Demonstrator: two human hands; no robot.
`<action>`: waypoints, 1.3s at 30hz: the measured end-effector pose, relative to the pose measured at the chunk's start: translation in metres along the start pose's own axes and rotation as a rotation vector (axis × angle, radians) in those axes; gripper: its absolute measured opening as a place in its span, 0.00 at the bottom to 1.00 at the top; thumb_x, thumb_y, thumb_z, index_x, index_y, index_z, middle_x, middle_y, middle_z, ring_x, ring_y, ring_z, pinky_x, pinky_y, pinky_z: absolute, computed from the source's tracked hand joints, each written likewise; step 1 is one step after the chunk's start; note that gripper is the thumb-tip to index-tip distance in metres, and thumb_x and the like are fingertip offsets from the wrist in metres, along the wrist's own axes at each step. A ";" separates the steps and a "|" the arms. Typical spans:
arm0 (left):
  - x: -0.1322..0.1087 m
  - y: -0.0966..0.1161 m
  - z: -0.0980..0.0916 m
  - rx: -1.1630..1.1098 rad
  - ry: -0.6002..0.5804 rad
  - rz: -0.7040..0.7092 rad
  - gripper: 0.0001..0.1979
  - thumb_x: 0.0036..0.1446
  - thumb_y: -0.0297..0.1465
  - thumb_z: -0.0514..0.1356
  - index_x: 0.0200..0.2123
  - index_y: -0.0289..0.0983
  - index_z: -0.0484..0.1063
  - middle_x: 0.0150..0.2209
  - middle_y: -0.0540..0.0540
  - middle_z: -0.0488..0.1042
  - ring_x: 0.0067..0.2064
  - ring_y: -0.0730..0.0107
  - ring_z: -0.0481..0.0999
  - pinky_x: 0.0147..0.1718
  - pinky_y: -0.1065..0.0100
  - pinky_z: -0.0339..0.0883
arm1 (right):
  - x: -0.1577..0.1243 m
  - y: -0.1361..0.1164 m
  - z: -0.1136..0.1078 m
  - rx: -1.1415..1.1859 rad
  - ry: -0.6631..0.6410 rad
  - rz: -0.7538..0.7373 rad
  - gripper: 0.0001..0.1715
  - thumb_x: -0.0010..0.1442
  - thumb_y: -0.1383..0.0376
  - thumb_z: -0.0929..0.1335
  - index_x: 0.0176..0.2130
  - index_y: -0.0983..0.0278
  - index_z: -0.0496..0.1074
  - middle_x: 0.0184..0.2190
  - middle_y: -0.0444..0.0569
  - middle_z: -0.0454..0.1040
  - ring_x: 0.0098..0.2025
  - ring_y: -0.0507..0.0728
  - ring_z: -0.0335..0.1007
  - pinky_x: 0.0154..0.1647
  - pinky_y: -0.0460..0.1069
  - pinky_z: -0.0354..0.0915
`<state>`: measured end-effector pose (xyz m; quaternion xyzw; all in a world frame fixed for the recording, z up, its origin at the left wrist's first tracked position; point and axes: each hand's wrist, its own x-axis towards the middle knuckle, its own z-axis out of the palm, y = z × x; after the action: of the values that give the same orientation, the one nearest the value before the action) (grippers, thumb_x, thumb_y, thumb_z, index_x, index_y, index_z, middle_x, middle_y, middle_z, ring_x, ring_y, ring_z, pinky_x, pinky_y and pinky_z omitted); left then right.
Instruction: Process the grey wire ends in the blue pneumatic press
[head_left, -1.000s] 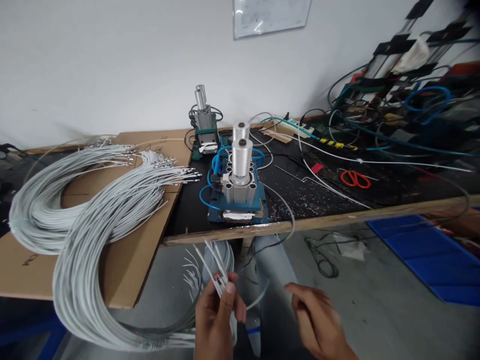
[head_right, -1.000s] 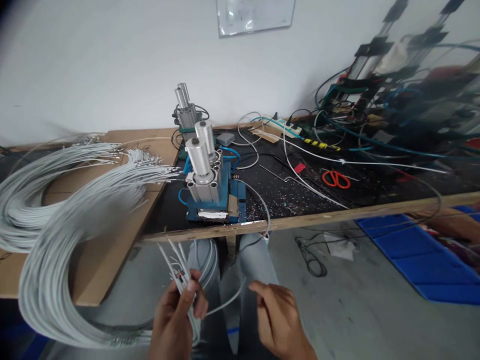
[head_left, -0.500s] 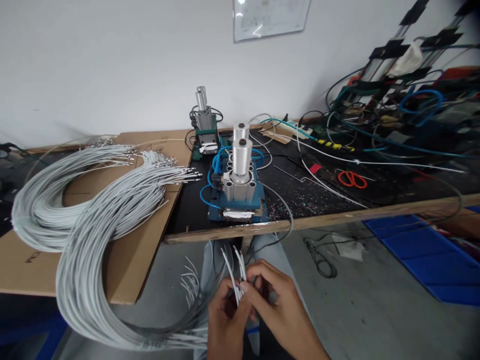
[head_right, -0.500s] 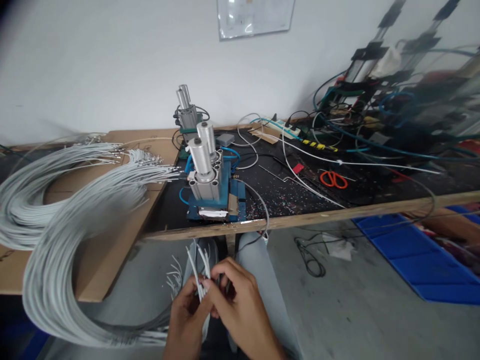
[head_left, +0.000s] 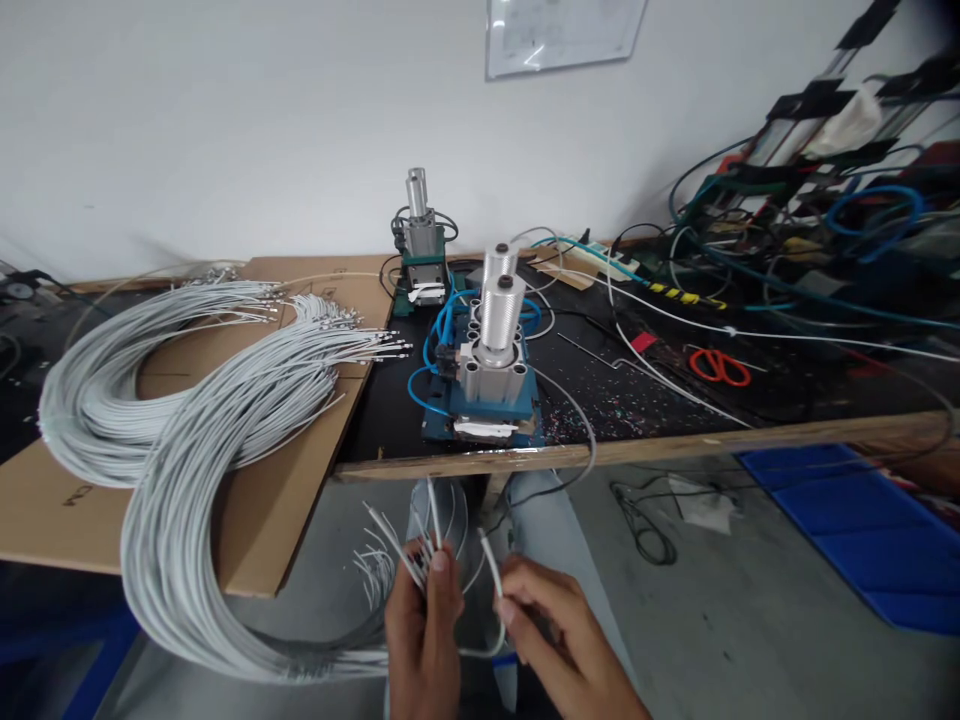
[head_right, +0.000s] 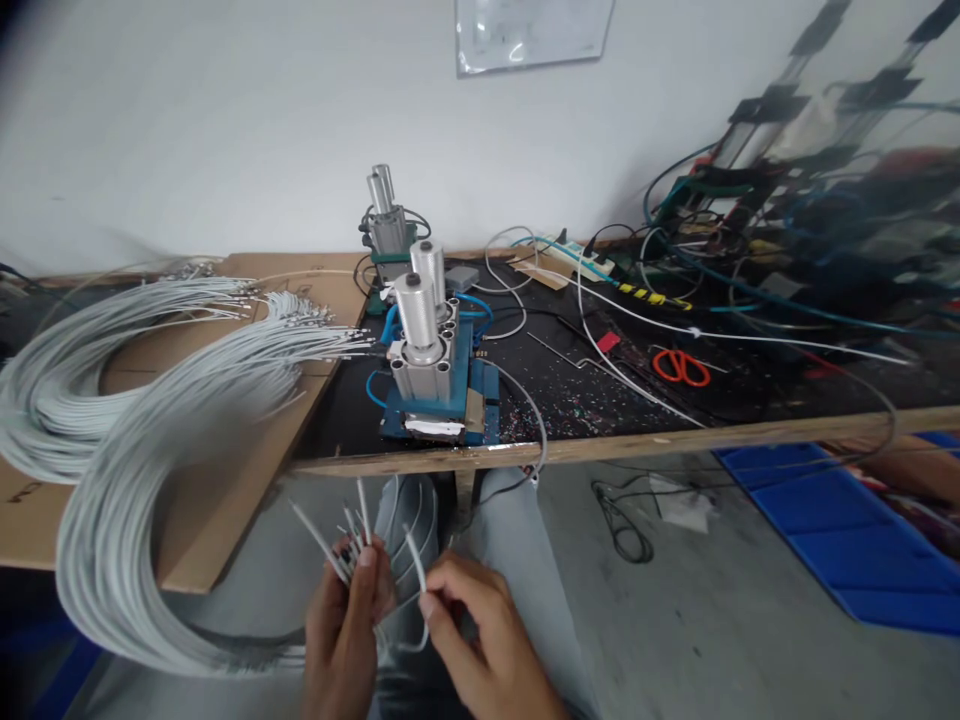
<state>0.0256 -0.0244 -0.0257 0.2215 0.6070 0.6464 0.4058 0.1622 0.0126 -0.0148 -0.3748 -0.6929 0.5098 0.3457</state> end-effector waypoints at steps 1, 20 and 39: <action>0.000 0.003 -0.001 0.014 -0.030 -0.014 0.22 0.58 0.52 0.66 0.32 0.37 0.78 0.20 0.57 0.60 0.22 0.75 0.58 0.22 0.74 0.54 | -0.002 0.002 0.000 -0.008 -0.045 0.003 0.17 0.72 0.62 0.62 0.29 0.60 0.64 0.27 0.42 0.66 0.32 0.54 0.68 0.34 0.46 0.60; 0.001 0.026 -0.005 0.129 -0.192 0.065 0.05 0.51 0.29 0.68 0.25 0.39 0.76 0.21 0.55 0.69 0.23 0.74 0.63 0.24 0.74 0.59 | 0.010 -0.007 0.004 -0.121 -0.026 -0.144 0.12 0.71 0.67 0.63 0.32 0.60 0.66 0.26 0.39 0.67 0.28 0.51 0.66 0.32 0.44 0.60; 0.007 0.030 -0.011 0.164 -0.217 -0.022 0.08 0.51 0.31 0.67 0.22 0.38 0.73 0.17 0.56 0.65 0.19 0.75 0.59 0.20 0.72 0.53 | 0.007 0.006 0.021 -0.134 0.114 -0.133 0.18 0.73 0.63 0.63 0.30 0.60 0.70 0.24 0.42 0.71 0.25 0.53 0.69 0.28 0.45 0.63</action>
<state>0.0055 -0.0236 -0.0004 0.3160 0.6127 0.5625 0.4566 0.1422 0.0102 -0.0247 -0.3787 -0.7279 0.4161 0.3918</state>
